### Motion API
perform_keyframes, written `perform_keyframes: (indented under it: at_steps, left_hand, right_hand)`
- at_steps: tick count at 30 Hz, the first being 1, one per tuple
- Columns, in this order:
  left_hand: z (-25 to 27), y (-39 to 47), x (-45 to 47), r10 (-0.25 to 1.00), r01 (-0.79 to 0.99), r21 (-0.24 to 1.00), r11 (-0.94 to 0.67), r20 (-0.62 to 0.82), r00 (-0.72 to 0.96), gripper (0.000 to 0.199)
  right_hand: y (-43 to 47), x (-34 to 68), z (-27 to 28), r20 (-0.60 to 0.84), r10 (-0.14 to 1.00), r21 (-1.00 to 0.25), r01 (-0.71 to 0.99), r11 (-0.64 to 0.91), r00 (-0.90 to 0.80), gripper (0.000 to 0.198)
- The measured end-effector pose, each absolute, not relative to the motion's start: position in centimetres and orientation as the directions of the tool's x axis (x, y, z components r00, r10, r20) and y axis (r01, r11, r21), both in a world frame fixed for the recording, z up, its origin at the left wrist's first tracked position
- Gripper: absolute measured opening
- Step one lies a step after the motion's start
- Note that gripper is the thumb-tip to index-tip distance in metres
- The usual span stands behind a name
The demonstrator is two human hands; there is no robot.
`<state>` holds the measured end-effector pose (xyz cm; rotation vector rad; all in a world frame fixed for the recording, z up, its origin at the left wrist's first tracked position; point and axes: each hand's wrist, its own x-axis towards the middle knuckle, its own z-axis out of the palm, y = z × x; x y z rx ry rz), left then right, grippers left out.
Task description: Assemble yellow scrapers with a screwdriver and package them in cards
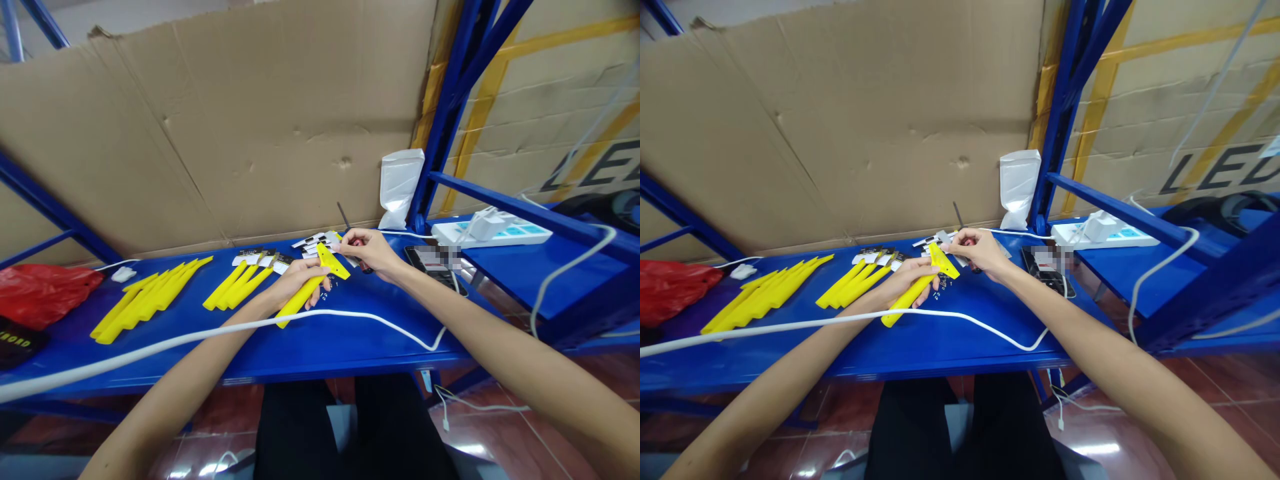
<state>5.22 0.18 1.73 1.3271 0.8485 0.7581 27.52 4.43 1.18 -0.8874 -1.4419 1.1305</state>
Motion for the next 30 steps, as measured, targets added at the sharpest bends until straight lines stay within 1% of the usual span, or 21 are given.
perform_keyframes:
  at_steps: [4, 7, 15, 20, 26, 28, 30]
  left_hand:
    - [1.4, 0.3, 5.2, 0.844, 0.01, 0.994, 0.111, -0.1, 0.526, 0.035]
    - [1.0, 0.5, 5.1, 0.844, -0.016, 0.992, 0.125, -0.098, 0.527, 0.036]
    - [0.6, 0.6, 5.3, 0.88, -0.02, 0.988, 0.153, -0.127, 0.457, 0.039]
    - [0.7, 0.6, 5.5, 0.89, -0.006, 0.988, 0.156, -0.138, 0.434, 0.043]
    - [0.5, 0.9, 5.3, 0.905, -0.039, 0.989, 0.142, -0.113, 0.411, 0.046]
    - [0.7, 0.9, 5.3, 0.916, -0.074, 0.99, 0.12, -0.082, 0.393, 0.044]
    - [1.1, 0.9, 5.2, 0.931, -0.108, 0.991, 0.085, -0.041, 0.362, 0.042]
  right_hand:
    - [4.0, 27.3, 1.1, 0.301, 0.914, -0.944, 0.051, 0.326, -0.271, 0.044]
    - [3.7, 27.3, 1.0, 0.295, 0.904, -0.934, 0.105, 0.341, -0.31, 0.038]
    - [3.7, 27.4, 0.9, 0.341, 0.855, -0.897, 0.137, 0.421, -0.39, 0.025]
    - [3.9, 27.5, 0.6, 0.346, 0.826, -0.882, 0.145, 0.448, -0.445, 0.026]
    - [3.5, 27.6, 1.1, 0.365, 0.828, -0.871, 0.158, 0.465, -0.426, 0.033]
    - [3.8, 28.0, 1.4, 0.353, 0.852, -0.879, 0.173, 0.444, -0.387, 0.036]
    - [4.6, 28.7, 1.6, 0.368, 0.879, -0.877, 0.2, 0.436, -0.304, 0.04]
